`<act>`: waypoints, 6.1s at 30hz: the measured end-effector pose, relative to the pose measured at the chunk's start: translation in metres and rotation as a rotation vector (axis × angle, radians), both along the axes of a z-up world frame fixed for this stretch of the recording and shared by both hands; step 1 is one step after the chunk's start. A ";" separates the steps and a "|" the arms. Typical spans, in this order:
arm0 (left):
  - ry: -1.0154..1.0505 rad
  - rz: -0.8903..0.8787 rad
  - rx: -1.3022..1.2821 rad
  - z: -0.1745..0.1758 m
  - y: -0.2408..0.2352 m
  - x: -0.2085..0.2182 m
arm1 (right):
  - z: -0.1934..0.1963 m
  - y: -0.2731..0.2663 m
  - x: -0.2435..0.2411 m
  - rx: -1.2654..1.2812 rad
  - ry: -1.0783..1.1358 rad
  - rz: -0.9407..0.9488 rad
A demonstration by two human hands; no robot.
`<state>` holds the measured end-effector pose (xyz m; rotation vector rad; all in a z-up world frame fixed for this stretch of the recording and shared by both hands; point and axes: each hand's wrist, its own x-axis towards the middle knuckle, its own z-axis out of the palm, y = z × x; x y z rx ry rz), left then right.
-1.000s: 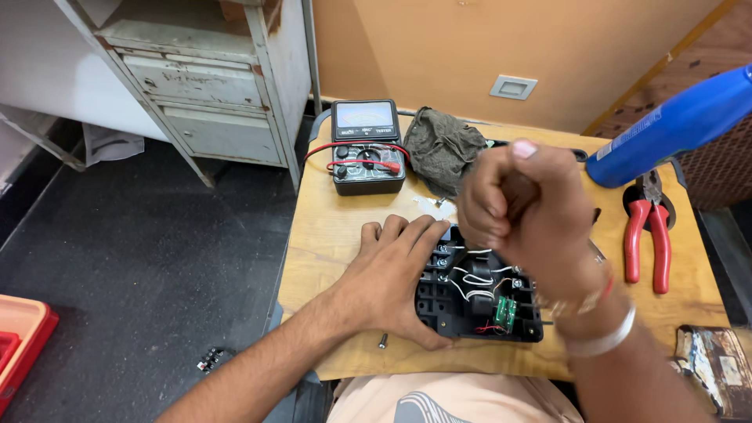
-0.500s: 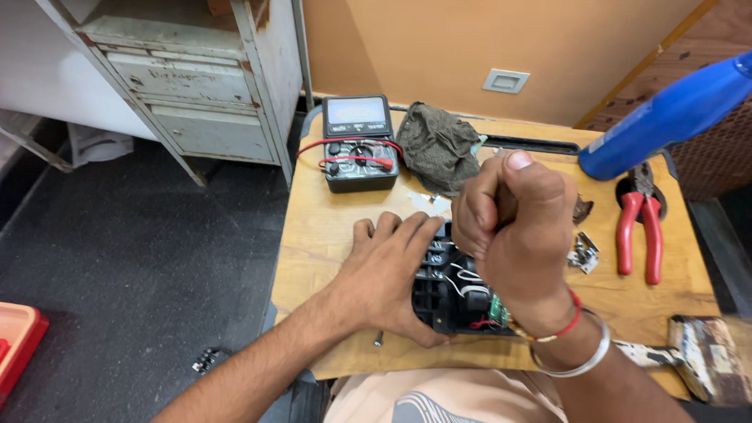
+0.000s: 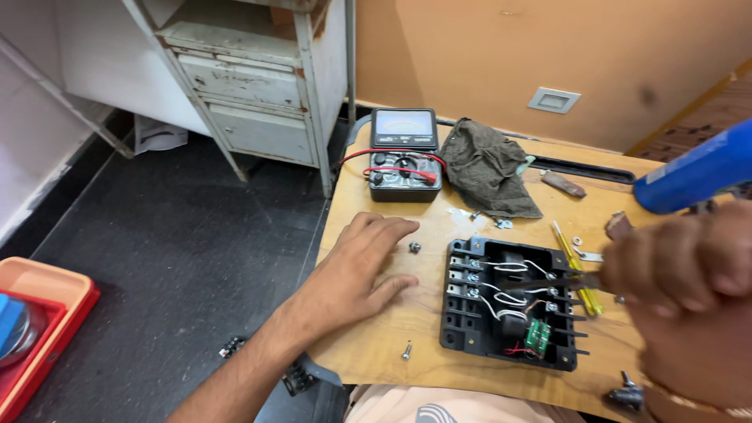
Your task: The person repairs an electrical component by cleaning small parts with a cloth, positioning wires and metal plates within a black housing, and using a screwdriver to tighten screws on terminal connections.
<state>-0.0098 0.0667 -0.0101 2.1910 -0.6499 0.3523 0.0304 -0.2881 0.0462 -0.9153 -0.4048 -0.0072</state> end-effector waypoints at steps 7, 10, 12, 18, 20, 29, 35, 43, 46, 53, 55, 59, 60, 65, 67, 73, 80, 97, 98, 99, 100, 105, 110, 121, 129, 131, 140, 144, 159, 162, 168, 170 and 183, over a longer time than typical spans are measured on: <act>-0.028 0.091 0.151 -0.010 -0.011 0.019 | -0.055 -0.065 0.007 -0.176 -0.028 -0.069; -0.036 0.118 0.209 -0.013 -0.017 0.029 | -0.055 -0.068 0.006 -0.157 -0.029 -0.029; -0.025 0.129 0.234 -0.017 -0.020 0.034 | -0.055 -0.064 0.002 -0.098 -0.037 -0.020; -0.058 0.062 0.091 -0.020 -0.019 0.033 | -0.052 -0.051 -0.005 0.010 -0.064 -0.061; 0.007 0.028 -0.031 -0.015 -0.019 0.028 | -0.051 -0.047 -0.005 0.010 -0.069 -0.055; 0.652 -0.089 -0.360 -0.010 -0.034 0.014 | -0.044 -0.034 -0.016 -0.009 -0.027 -0.073; 0.869 -0.196 -0.637 -0.024 -0.036 0.018 | -0.043 -0.030 -0.017 -0.005 -0.027 -0.041; 1.071 -0.313 -1.072 -0.038 -0.032 0.017 | -0.046 -0.027 -0.018 0.066 -0.027 -0.051; 1.093 -0.438 -1.217 -0.042 -0.032 0.018 | -0.050 -0.033 -0.025 0.043 -0.065 -0.093; 1.093 -0.544 -1.319 -0.041 -0.036 0.018 | -0.043 -0.054 -0.016 -0.347 -0.455 -0.069; 1.082 -0.508 -1.297 -0.040 -0.037 0.018 | -0.025 -0.064 -0.014 -0.563 -0.683 0.015; 1.037 -0.403 -1.251 -0.038 -0.035 0.018 | -0.002 -0.093 -0.004 -0.883 -0.604 -0.247; 1.026 -0.382 -1.249 -0.039 -0.035 0.018 | 0.001 -0.104 -0.001 -0.979 -0.532 -0.367; 1.022 -0.335 -1.189 -0.043 -0.036 0.023 | 0.024 -0.157 0.010 -1.511 -0.369 -0.613; 1.028 -0.337 -1.175 -0.044 -0.041 0.027 | 0.031 -0.169 0.011 -1.696 -0.281 -0.724; 1.028 -0.350 -1.123 -0.037 -0.053 0.032 | 0.000 -0.205 0.057 -1.439 0.327 -0.897; 1.040 -0.248 -1.083 -0.029 -0.053 0.034 | -0.060 -0.227 0.101 -1.762 0.185 -1.064; 0.981 -0.265 -1.158 -0.028 -0.054 0.037 | 0.012 -0.054 0.049 -1.849 -0.127 -0.758; 0.993 -0.279 -1.176 -0.027 -0.055 0.036 | 0.012 -0.035 0.050 -1.764 -0.197 -0.620; 0.995 -0.298 -1.191 -0.025 -0.054 0.040 | 0.013 -0.019 0.055 -1.669 -0.273 -0.493; 0.974 -0.315 -1.205 -0.023 -0.052 0.044 | 0.015 -0.004 0.066 -1.694 -0.391 -0.444; 0.982 -0.337 -1.252 -0.024 -0.054 0.045 | 0.002 0.044 0.118 -1.643 -0.654 -0.324; 1.044 -0.411 -1.386 -0.025 -0.056 0.050 | -0.018 0.064 0.138 -1.686 -0.644 -0.196; 0.925 -0.353 -1.442 -0.009 -0.057 0.057 | 0.030 0.059 0.077 -0.941 -0.465 -0.278; 0.717 -0.362 -1.474 -0.009 -0.080 0.061 | 0.021 0.111 0.034 -1.075 -0.771 -0.287; 0.758 -0.363 -1.513 -0.009 -0.085 0.064 | 0.014 0.117 0.032 -1.048 -0.685 -0.428; 0.679 -0.378 -1.401 -0.004 -0.100 0.058 | -0.008 0.109 0.050 -0.834 -0.332 -0.409; 0.639 -0.334 -1.377 -0.004 -0.101 0.061 | -0.005 0.104 0.048 -0.730 -0.229 -0.147; 0.419 -0.077 -1.002 -0.006 -0.109 0.054 | -0.020 0.106 0.036 -1.073 -0.309 -0.495; -0.034 0.086 -0.582 0.010 -0.104 0.038 | -0.015 0.101 0.045 -0.831 -0.267 -0.339; 0.145 0.071 -0.545 0.035 -0.100 0.037 | -0.007 0.083 0.050 -0.407 -0.059 0.032; 0.059 0.060 -0.591 0.039 -0.098 0.044 | -0.008 0.079 0.050 -0.299 -0.033 0.083; -0.016 0.014 -0.587 0.049 -0.100 0.032 | -0.011 0.074 0.039 -0.600 -0.200 -0.327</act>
